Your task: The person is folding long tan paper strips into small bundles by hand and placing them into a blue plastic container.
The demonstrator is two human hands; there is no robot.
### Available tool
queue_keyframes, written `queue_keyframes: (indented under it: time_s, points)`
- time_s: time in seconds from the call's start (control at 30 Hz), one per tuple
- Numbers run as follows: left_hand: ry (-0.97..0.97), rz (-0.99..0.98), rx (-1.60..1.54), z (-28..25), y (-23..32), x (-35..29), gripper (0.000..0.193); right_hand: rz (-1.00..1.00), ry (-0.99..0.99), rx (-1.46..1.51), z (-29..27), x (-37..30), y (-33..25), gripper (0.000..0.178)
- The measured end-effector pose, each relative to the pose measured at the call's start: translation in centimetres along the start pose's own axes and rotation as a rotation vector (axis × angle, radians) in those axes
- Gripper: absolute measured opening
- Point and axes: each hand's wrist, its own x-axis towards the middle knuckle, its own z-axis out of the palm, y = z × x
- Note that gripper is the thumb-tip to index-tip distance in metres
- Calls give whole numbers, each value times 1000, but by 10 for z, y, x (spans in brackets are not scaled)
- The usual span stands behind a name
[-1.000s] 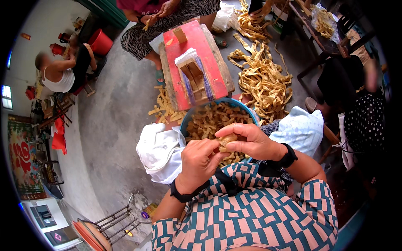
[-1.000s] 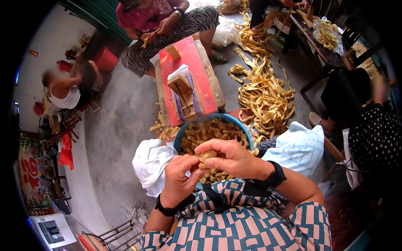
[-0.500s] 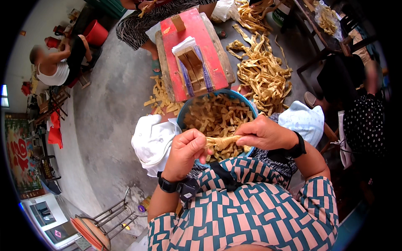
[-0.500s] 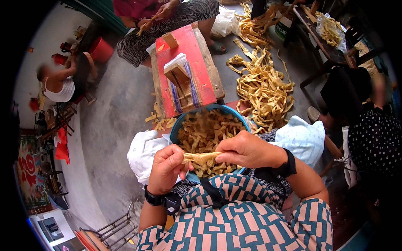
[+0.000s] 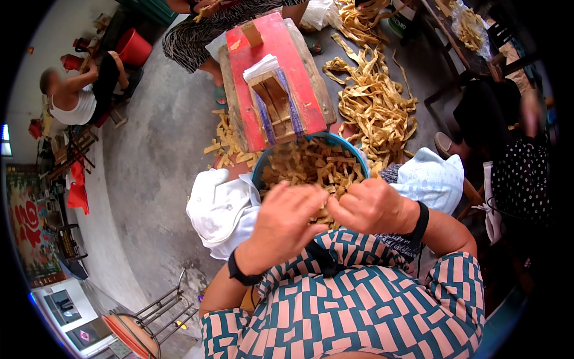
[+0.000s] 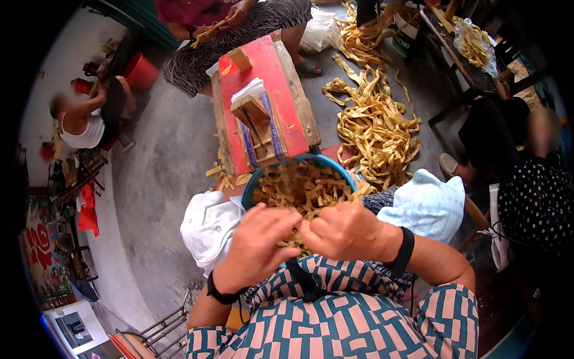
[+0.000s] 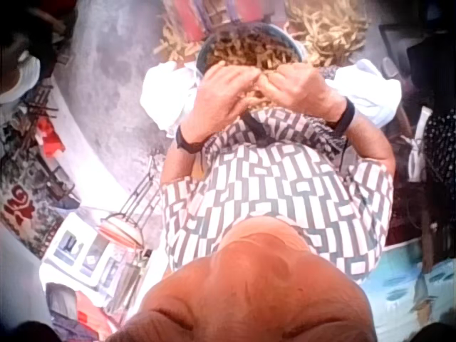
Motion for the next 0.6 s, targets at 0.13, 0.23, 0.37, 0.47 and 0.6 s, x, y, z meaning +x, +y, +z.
queue_keyframes:
  time_s: [0.13,0.23,0.37,0.47,0.6]
  points:
    - [-173,-6,-118,22,-13,-17,18,-27,-103,151,5,-6,-2,10]
    - [-229,57,-64,16,-9,-23,15,24,-285,428,-1,-25,0,7]
    - [-219,-62,-139,10,-19,-24,14,115,-296,549,7,-24,12,4]
    - [-172,-291,-344,7,-49,-11,12,192,-179,451,23,-8,41,11]
    - [27,-457,-561,-19,-84,23,14,245,21,412,46,24,99,13]
